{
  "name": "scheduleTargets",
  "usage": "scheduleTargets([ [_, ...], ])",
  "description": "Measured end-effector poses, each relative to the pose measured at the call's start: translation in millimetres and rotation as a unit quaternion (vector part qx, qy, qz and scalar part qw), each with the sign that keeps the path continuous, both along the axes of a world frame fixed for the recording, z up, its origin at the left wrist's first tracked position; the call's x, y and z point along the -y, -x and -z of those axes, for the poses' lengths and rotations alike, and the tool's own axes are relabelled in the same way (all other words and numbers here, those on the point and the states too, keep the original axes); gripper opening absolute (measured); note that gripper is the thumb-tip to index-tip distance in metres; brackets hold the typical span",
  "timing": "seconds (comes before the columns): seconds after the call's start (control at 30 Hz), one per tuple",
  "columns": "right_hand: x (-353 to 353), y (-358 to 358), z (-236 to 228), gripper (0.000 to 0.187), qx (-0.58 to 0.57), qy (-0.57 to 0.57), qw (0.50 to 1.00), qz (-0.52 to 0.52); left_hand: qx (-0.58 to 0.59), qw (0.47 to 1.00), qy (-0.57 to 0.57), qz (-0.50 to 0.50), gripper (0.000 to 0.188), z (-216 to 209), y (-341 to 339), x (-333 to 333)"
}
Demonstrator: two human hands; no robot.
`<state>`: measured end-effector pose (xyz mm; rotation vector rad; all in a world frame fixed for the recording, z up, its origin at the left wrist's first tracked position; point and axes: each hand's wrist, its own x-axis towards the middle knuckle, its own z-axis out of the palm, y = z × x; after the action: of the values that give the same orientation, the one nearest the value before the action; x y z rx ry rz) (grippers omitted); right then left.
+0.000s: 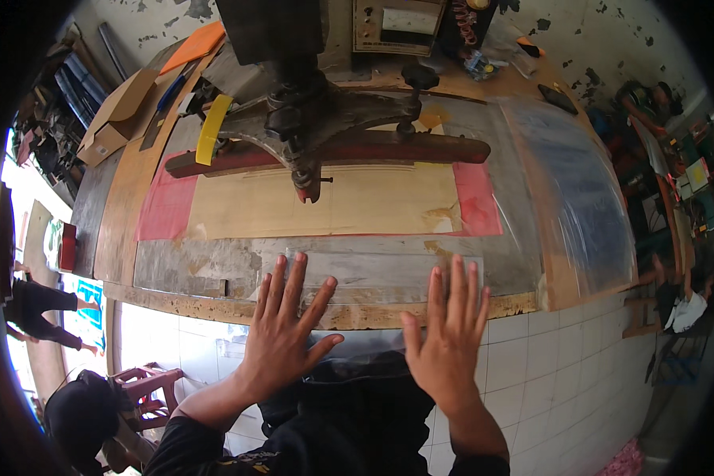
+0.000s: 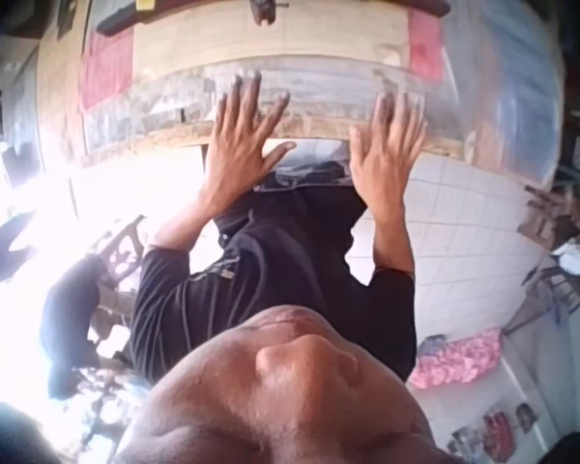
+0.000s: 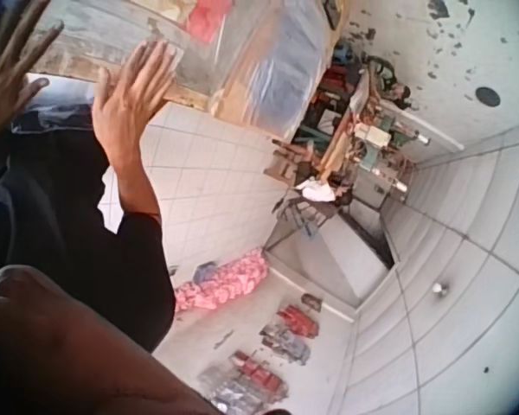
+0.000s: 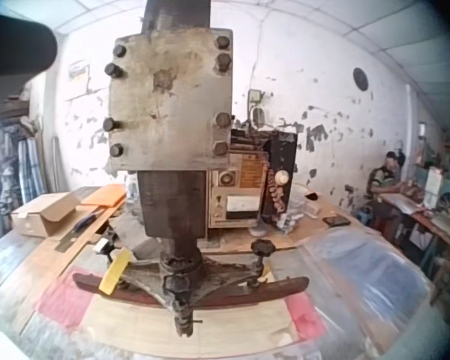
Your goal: The person opens and separates plastic bags by hand, then positions and smooths each bag onto the work surface under the press machine.
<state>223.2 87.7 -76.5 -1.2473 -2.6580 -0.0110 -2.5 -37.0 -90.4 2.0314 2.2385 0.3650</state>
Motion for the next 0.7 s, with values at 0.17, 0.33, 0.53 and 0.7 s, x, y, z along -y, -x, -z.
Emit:
scheduleTargets([
  [0.17,16.2,52.5,-3.1,0.070,-0.083,0.123,0.972,-0.182,0.000,1.000,0.001,0.002,0.079,-2.5,1.0,-0.3],
  [0.33,9.5,48.3,6.5,0.069,-0.070,0.100,0.980,-0.155,0.007,1.000,-0.004,-0.005,0.075,-3.9,1.5,0.4],
  [0.53,-14.8,-2.4,7.4,0.069,-0.003,0.057,0.995,-0.084,0.043,0.999,-0.002,-0.016,0.074,-5.1,2.0,0.8],
  [0.7,-25.1,-26.5,9.1,0.069,0.016,0.037,0.999,-0.020,0.044,0.999,-0.012,-0.021,0.071,-4.5,2.6,1.1],
])
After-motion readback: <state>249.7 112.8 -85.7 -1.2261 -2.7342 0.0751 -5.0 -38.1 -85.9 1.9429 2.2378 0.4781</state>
